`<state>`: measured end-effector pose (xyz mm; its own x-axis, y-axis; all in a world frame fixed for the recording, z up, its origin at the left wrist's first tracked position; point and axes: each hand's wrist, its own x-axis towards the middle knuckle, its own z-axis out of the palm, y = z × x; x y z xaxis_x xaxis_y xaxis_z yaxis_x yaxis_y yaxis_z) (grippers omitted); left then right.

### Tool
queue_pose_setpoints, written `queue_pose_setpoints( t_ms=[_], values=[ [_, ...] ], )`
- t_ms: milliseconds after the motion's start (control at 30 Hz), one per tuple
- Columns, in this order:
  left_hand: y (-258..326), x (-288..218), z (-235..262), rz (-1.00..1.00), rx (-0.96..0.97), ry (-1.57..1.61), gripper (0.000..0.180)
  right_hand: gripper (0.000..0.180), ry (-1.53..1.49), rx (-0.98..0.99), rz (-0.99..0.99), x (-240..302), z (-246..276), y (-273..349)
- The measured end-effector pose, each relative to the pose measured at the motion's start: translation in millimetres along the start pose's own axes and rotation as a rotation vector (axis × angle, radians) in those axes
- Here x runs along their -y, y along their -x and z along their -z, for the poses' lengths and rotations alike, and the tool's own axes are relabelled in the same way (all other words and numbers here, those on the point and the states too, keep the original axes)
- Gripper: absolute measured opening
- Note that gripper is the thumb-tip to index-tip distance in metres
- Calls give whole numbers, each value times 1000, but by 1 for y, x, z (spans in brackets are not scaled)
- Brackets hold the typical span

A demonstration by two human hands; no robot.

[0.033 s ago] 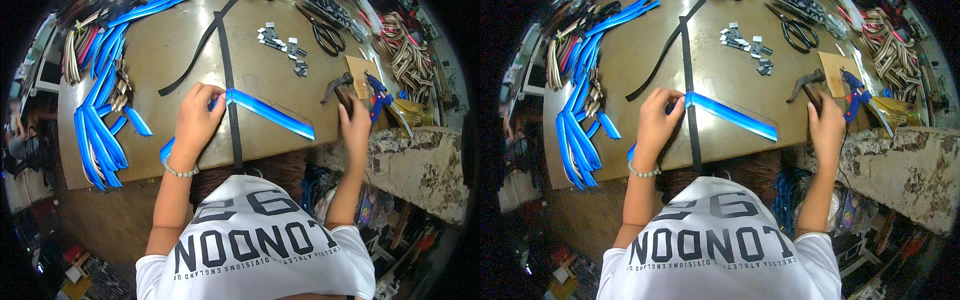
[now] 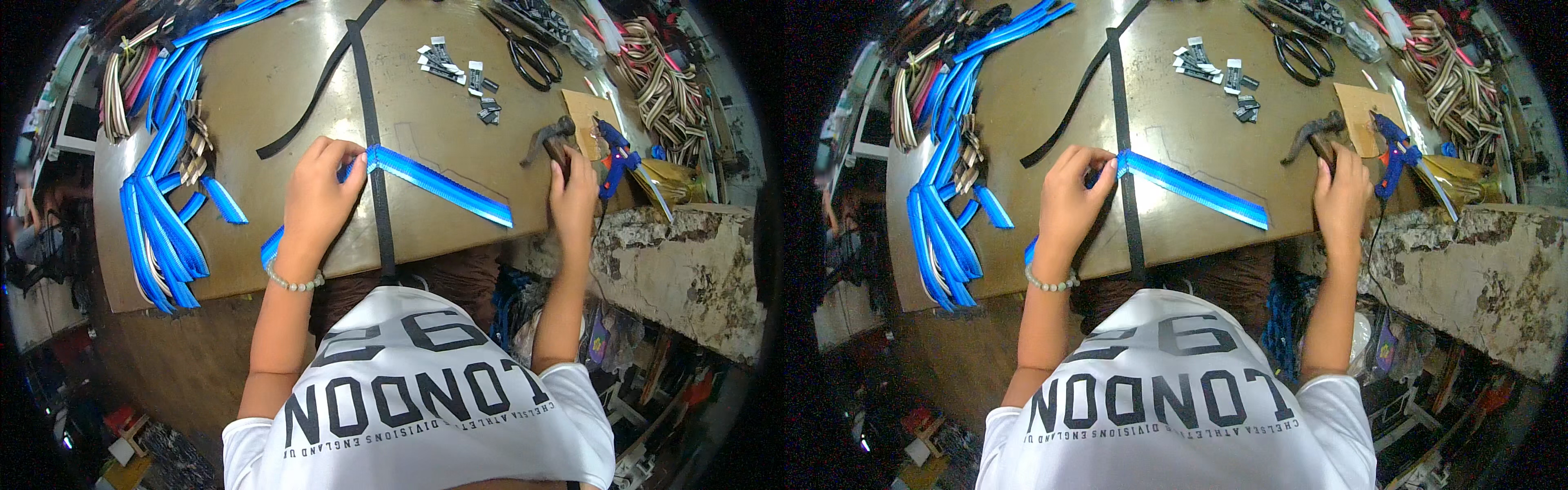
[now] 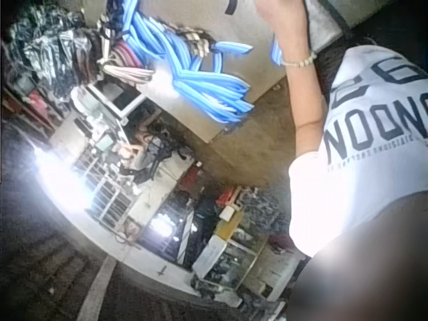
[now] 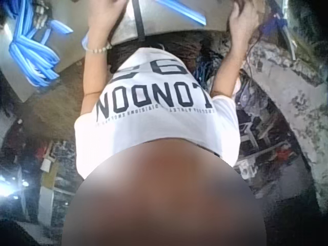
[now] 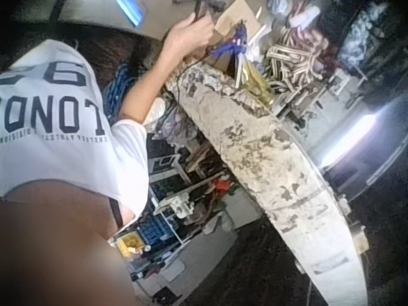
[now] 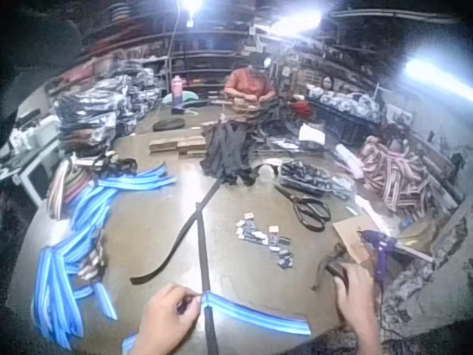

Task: The person assembles a decorative strap by repeatedly applying hot glue to a black strap, attaching a blue ribbon, and securing it with a small metal clip. The person works at a table with many similar ribbons and clips, completing several units in sequence.

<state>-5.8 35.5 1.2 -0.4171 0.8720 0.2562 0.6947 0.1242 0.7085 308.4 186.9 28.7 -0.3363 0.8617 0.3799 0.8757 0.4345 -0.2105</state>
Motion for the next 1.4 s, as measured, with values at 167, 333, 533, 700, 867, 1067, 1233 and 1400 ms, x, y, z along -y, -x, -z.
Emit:
queue_pose_setpoints(
  t_ms=[167,333,533,700,867,1067,1233,1400],
  values=[
    [1,-1,3,10,5,-17,10,23,-127,-97,177,15,-33,-47],
    [2,1,4,4,24,-12,11,22,-272,274,184,43,-80,-123],
    [0,-1,8,8,33,15,12,23,-440,221,3,39,-72,-117],
    [9,-16,17,53,-34,74,15,15,-958,369,-112,98,-23,-34],
    [26,-29,19,367,188,540,27,24,-1227,479,136,153,-21,25],
    [15,-13,21,360,141,408,24,27,-1319,594,84,149,-34,21],
    [1,-6,14,332,113,128,29,24,-1106,468,13,144,-51,18],
    [3,-10,12,342,137,73,29,20,-1040,397,143,140,-54,29]
  ],
)
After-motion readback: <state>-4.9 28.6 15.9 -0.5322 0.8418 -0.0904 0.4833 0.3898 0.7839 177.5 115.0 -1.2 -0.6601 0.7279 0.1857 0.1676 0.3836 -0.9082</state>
